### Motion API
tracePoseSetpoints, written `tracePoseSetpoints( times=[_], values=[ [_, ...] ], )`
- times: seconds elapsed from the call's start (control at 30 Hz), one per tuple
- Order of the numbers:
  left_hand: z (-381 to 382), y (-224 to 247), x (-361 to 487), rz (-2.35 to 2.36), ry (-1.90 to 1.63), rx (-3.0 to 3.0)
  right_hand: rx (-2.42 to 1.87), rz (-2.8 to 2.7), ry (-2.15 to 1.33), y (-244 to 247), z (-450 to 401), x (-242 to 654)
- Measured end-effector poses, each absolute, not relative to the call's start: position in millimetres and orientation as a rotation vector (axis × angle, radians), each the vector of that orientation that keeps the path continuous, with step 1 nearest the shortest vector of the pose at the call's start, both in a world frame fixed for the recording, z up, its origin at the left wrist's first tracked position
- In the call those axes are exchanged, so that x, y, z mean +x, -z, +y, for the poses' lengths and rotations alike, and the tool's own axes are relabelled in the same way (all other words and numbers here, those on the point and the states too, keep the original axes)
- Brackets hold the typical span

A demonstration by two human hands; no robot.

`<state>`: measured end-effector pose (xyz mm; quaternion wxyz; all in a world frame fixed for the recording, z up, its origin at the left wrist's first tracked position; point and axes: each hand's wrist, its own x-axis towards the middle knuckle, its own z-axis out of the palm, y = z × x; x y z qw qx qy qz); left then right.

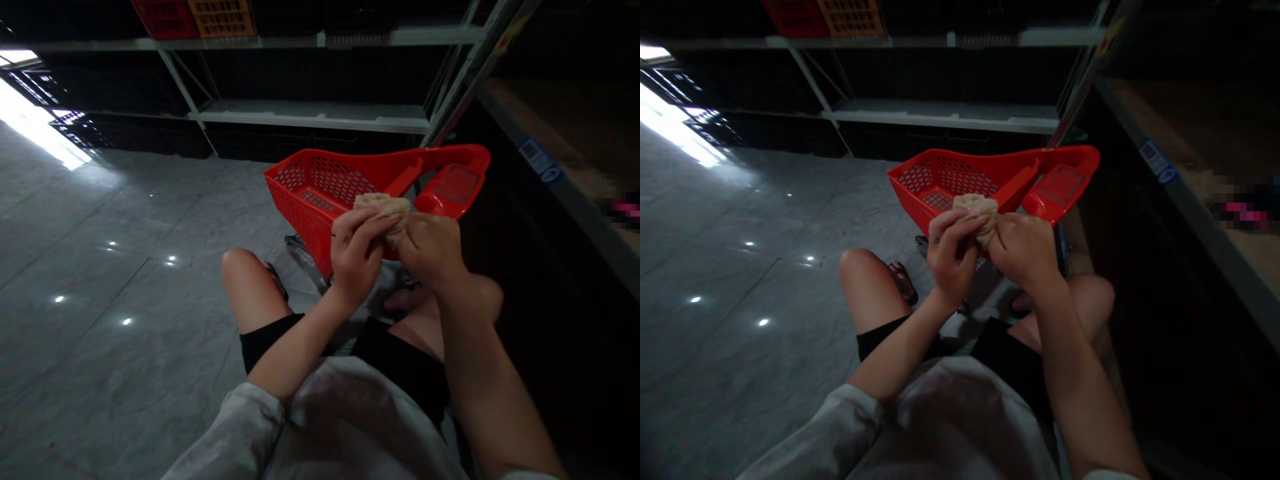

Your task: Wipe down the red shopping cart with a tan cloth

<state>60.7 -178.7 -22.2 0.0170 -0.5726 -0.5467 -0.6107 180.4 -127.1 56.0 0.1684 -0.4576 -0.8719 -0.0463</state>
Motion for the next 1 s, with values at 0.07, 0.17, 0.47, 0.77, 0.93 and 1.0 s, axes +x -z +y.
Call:
tracePoseSetpoints(
  times=[0.07, 0.17, 0.47, 0.77, 0.93, 1.0],
  values=[
    [-175, 50, 59, -1.633, 1.926, -1.715, -1.286, -2.473, 0.105, -56, -128, 181],
    [-175, 118, 48, -1.708, 1.951, -1.577, -1.273, -2.466, 0.062, -58, -130, 181],
    [-167, 84, 48, -1.744, 2.117, -1.360, -1.247, -2.464, 0.095, -58, -124, 183],
    [-170, 170, 47, -1.940, 2.135, -1.292, -1.234, -2.435, 0.083, -56, -123, 185],
    [-170, 188, 33, -2.253, 2.208, -1.002, -1.228, -2.417, 0.099, -55, -120, 185],
    [-165, 156, 36, -2.145, 2.236, -1.058, -1.212, -2.418, 0.108, -54, -120, 184]
  ],
)
